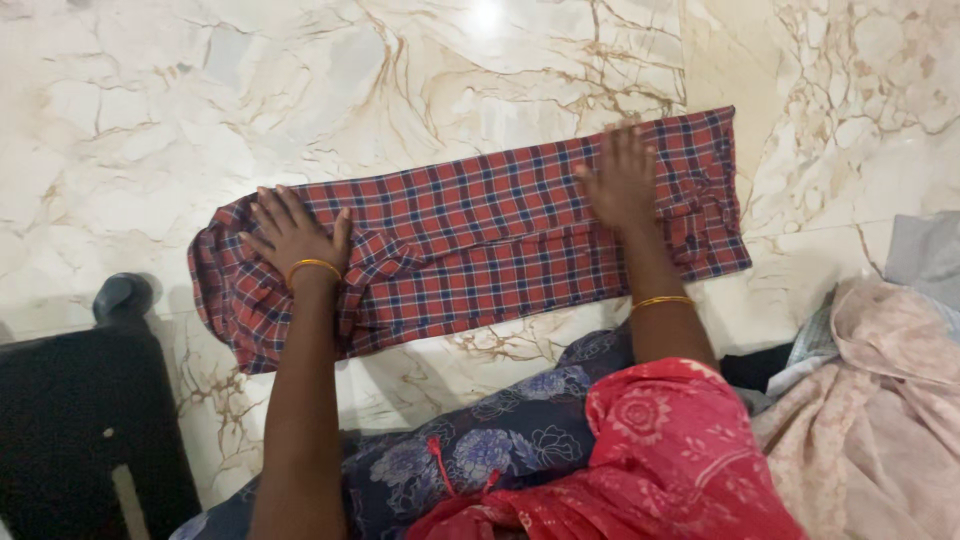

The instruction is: The person folds a red and blue plaid shirt on the floor by smoothing it out, folding the sleeves and sides inward to form a rectangle, and then rolling the shirt tightly from the bottom before placing it into an open suitcase.

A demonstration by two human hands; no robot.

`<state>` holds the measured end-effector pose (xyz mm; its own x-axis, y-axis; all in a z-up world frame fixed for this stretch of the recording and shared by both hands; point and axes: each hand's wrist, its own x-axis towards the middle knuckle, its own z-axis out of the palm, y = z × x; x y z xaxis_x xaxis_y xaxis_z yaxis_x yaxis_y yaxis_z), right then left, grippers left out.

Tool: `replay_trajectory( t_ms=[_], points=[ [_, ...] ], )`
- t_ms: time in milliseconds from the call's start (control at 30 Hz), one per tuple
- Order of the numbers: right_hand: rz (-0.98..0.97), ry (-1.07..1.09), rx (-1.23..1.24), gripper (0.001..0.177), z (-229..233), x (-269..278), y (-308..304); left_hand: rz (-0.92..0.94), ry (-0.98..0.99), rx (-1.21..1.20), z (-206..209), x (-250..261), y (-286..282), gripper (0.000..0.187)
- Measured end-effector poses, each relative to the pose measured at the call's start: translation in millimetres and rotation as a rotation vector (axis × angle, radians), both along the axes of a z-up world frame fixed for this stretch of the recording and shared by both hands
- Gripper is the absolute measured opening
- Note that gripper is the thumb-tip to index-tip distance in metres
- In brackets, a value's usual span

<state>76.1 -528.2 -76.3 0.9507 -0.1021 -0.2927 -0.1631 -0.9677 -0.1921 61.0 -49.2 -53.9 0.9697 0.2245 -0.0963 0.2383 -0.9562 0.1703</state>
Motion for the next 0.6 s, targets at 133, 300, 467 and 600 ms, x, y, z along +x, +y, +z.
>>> replay_trajectory(
  t_ms=[133,300,467,600],
  points=[
    [-0.138,0.008,0.003,0.088,-3,-5,-51,-0.002,0.018,0.053,-5,2,1,0.105],
    [-0.171,-0.117,0.066,0.093,1,-8,-61,0.034,0.114,0.068,-7,10,3,0.108],
    [-0.039,-0.183,0.055,0.088,28,-10,-16,0.228,-0.007,-0.318,20,32,15,0.087],
    [0.138,0.165,0.063,0.096,59,-28,85,0.4,-0.289,-0.645,50,5,57,0.064]
  ],
)
